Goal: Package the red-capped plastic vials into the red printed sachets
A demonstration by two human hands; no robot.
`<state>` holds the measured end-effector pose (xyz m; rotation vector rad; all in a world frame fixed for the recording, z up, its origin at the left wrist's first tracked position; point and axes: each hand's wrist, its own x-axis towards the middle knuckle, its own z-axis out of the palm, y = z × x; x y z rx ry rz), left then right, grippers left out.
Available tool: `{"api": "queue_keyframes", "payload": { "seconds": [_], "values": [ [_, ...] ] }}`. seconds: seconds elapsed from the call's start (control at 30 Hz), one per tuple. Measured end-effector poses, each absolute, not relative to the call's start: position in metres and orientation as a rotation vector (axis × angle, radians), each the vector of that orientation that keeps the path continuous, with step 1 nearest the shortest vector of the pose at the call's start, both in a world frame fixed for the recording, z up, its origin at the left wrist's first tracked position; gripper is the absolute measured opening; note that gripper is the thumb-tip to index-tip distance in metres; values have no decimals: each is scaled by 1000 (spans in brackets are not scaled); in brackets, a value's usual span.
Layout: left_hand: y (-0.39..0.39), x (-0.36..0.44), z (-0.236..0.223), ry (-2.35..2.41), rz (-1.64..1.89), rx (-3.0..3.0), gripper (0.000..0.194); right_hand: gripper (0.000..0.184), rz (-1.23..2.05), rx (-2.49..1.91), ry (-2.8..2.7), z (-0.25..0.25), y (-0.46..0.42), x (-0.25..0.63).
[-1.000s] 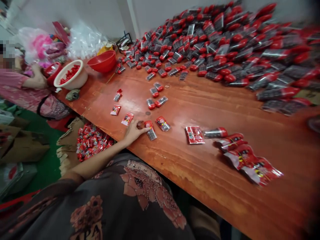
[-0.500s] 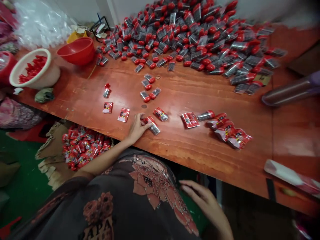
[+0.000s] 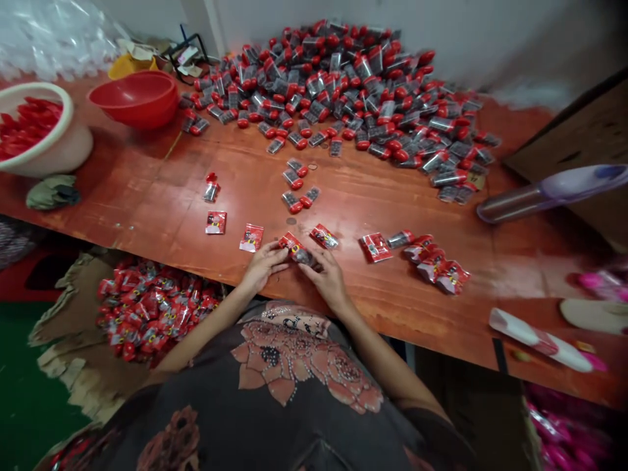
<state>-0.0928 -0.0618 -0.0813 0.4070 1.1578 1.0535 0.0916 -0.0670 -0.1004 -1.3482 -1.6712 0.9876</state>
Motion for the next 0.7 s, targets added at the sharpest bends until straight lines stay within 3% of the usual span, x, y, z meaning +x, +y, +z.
{"api": "queue_keyframes", "payload": {
  "seconds": [0.17, 0.43, 0.7],
  "values": [
    [-40, -91, -69, 1037, 1311, 329, 43, 48, 1047, -1255, -1617, -86, -61, 75],
    [-31, -81, -58, 1023, 1333, 576, 44, 53, 1147, -1204, -1449, -88, -48, 71],
    [-35, -76, -56, 1079, 1203, 643, 44, 28, 1224, -1333, -1295, -92, -49, 78]
  ]
}}
